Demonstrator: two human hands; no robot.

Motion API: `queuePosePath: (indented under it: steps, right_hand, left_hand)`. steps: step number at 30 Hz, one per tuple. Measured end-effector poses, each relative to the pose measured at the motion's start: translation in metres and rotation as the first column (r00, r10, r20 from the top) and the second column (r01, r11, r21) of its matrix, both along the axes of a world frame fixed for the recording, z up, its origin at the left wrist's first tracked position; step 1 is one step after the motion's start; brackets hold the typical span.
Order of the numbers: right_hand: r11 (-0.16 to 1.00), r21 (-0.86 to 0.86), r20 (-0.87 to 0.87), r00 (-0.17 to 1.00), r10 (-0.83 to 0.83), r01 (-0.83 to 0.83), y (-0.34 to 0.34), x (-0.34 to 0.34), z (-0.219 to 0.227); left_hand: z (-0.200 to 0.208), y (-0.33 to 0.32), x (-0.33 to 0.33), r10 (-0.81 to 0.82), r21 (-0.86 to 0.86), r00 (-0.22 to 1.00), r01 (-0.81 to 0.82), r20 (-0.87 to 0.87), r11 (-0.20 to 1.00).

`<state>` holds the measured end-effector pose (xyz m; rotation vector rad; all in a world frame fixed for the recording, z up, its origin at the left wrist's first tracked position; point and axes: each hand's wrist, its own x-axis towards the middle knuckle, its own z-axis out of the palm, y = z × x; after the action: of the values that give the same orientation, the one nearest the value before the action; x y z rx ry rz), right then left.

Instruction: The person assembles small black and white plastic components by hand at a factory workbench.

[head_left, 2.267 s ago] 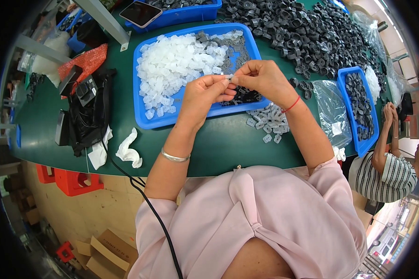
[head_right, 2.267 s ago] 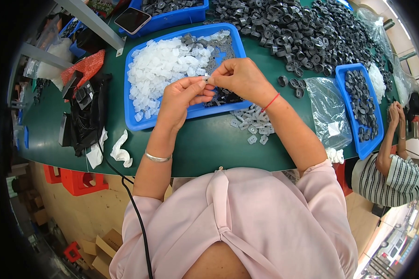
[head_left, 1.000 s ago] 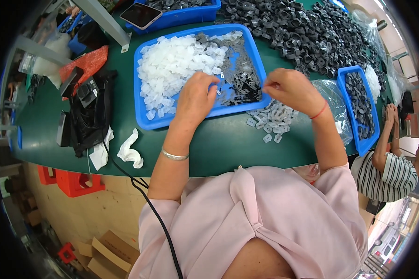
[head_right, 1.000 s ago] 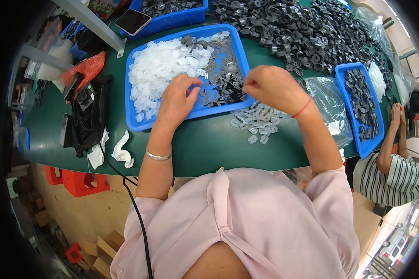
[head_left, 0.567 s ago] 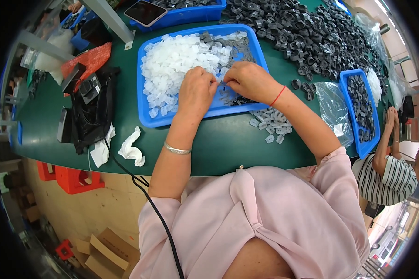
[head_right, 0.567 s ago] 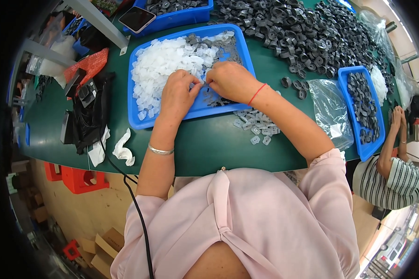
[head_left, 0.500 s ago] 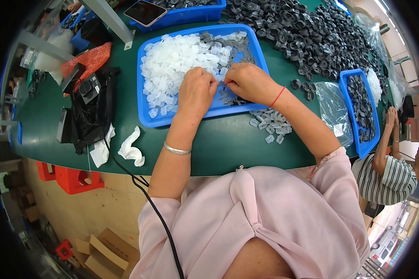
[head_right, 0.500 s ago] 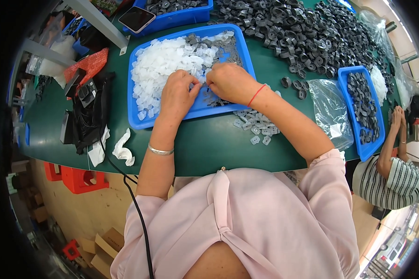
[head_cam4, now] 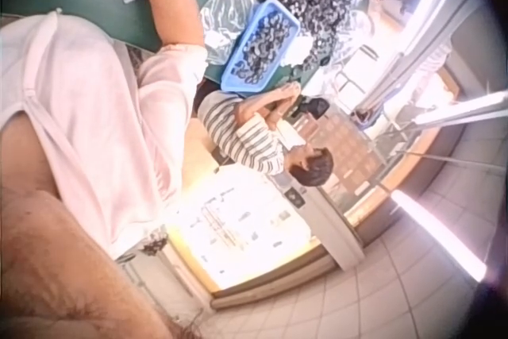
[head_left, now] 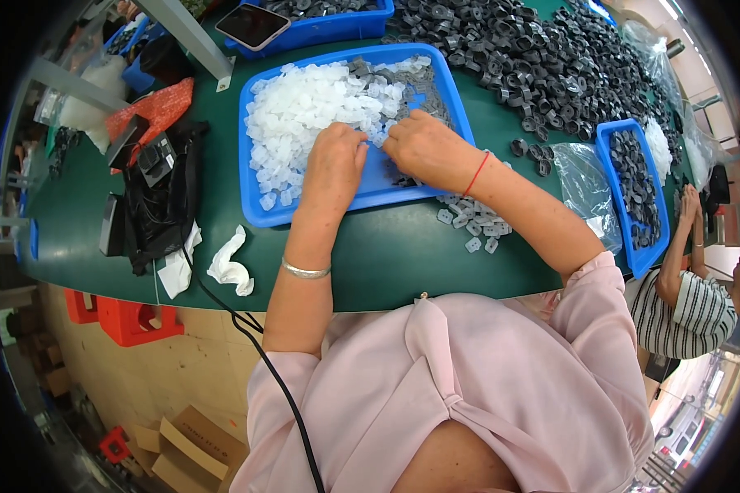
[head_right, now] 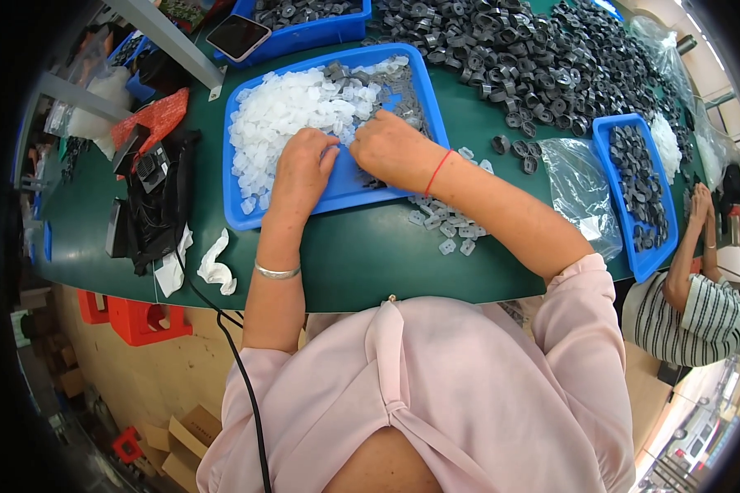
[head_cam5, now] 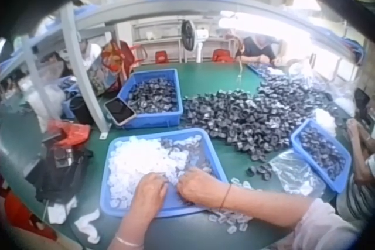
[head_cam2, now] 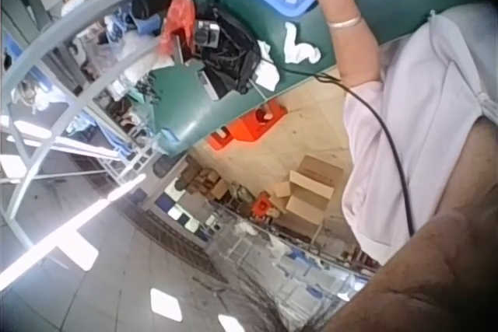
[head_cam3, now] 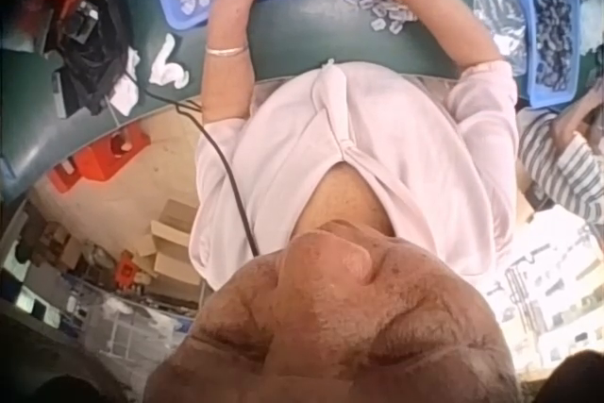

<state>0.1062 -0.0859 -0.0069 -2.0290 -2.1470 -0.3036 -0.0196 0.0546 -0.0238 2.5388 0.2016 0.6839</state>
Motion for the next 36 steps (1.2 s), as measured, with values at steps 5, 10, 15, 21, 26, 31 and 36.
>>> queuePosePath:
  steps: [5,10,15,21,26,31,36]
  right_hand:
    - [0.987,-0.032,-0.508,0.848,-0.152,0.158,-0.014,0.007,0.014]
    - [0.946,-0.057,-0.847,0.485,-0.215,0.32,-0.035,0.007,0.032]
    - [0.923,-0.151,-0.982,0.055,-0.181,0.354,-0.046,0.013,0.037]
    - [0.927,-0.128,-0.992,-0.058,-0.115,0.352,-0.046,0.006,0.041]
    - [0.937,-0.132,-0.99,-0.003,-0.138,0.325,-0.041,-0.003,0.034]
    - [0.893,0.015,-0.986,0.156,-0.062,0.45,-0.035,-0.015,0.027]
    - [0.847,0.154,-0.92,0.386,-0.065,0.509,-0.03,-0.017,0.022]
  left_hand:
    - [0.017,-0.011,0.003,0.052,-0.38,0.998,-0.035,0.033,0.924]
    - [0.023,-0.021,0.003,-0.027,-0.876,0.999,-0.003,-0.018,0.483]
    - [0.027,-0.029,0.006,-0.089,-0.978,0.995,0.056,0.038,0.202]
    - [0.024,-0.031,0.007,-0.086,-0.987,0.996,0.036,0.022,0.158]
    - [0.02,-0.036,0.006,-0.078,-0.985,0.994,0.082,0.071,0.151]
    - [0.016,-0.041,0.007,-0.052,-0.99,0.993,0.113,0.109,0.082]
    - [0.018,-0.042,0.009,0.002,-0.994,0.998,0.066,0.066,-0.092]
